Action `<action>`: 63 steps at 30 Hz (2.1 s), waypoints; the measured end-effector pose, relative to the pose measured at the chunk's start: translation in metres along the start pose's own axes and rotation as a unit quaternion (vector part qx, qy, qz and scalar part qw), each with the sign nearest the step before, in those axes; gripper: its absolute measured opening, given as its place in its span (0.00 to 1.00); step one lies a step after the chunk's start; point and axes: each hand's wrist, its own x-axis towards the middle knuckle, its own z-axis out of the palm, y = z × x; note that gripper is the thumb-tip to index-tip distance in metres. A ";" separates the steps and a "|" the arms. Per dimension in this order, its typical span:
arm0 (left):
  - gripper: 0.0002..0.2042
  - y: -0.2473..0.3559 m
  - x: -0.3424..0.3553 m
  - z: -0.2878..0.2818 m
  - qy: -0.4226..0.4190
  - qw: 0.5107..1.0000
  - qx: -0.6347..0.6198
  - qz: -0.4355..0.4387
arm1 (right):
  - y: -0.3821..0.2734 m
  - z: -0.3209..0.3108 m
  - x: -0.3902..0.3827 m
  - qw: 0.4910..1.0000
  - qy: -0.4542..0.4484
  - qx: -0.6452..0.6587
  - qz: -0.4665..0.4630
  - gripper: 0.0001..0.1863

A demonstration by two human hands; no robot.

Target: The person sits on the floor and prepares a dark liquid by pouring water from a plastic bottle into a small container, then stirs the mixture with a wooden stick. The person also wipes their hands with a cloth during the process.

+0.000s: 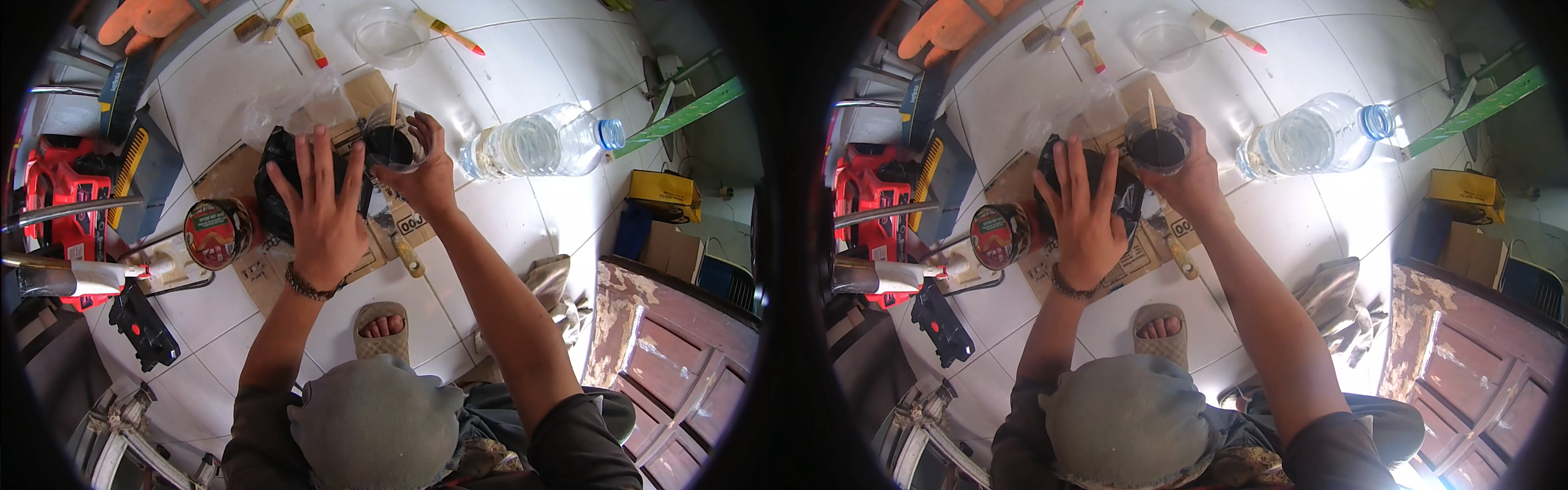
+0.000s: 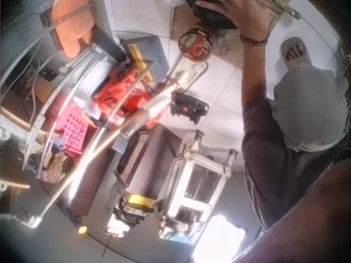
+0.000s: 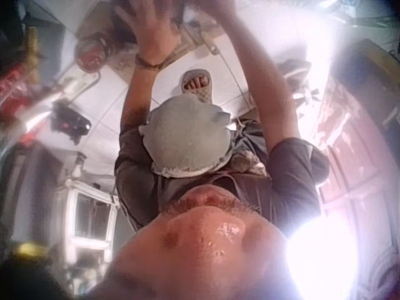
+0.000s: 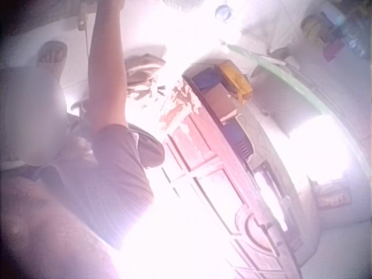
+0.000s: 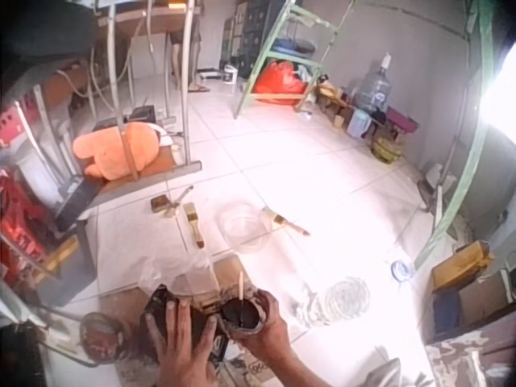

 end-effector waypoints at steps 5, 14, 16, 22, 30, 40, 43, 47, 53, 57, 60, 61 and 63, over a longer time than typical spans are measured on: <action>0.44 -0.004 0.038 0.011 -0.012 0.985 0.158 0.065 | 0.000 0.002 0.001 1.000 0.005 0.001 0.000 0.55; 0.42 0.003 0.000 -0.008 -0.046 0.995 0.090 0.023 | 0.001 0.001 0.000 1.000 -0.017 0.000 0.002 0.55; 0.39 0.001 -0.003 -0.010 -0.027 0.999 -0.038 0.009 | 0.004 0.000 0.000 1.000 -0.009 -0.010 0.009 0.55; 0.35 -0.004 -0.001 -0.016 0.004 0.441 -0.894 -0.082 | 0.011 0.003 0.000 0.999 0.024 0.007 -0.047 0.63; 0.38 0.001 0.006 -0.024 -0.019 0.309 -0.946 -0.097 | 0.009 -0.019 -0.054 0.994 0.000 0.028 0.103 0.40; 0.46 0.014 -0.001 -0.031 -0.015 0.206 -0.974 -0.094 | 0.017 -0.038 -0.071 0.993 -0.014 0.002 0.121 0.25; 0.45 0.010 0.000 -0.032 -0.001 0.213 -0.971 -0.112 | 0.009 -0.038 -0.065 0.992 0.005 0.012 0.122 0.24; 0.41 0.007 0.005 -0.029 0.015 0.293 -0.949 -0.115 | 0.012 -0.035 -0.054 0.995 0.025 0.039 0.091 0.27; 0.30 0.000 0.027 0.007 -0.003 0.898 -0.439 -0.017 | -0.005 -0.017 -0.030 0.999 0.047 0.002 0.013 0.51; 0.30 -0.003 0.025 0.027 -0.011 0.951 -0.309 0.019 | -0.003 -0.002 -0.017 0.999 0.038 0.019 -0.025 0.60; 0.30 0.003 0.014 0.023 -0.012 0.965 -0.262 0.004 | 0.008 0.005 -0.013 0.998 0.044 0.024 -0.027 0.59; 0.29 0.004 0.011 0.021 -0.012 0.971 -0.239 0.014 | 0.012 0.006 -0.011 0.998 0.044 0.025 -0.022 0.58; 0.29 0.002 0.007 0.015 -0.011 0.981 -0.193 0.033 | 0.011 0.005 -0.013 0.999 0.024 0.040 -0.007 0.57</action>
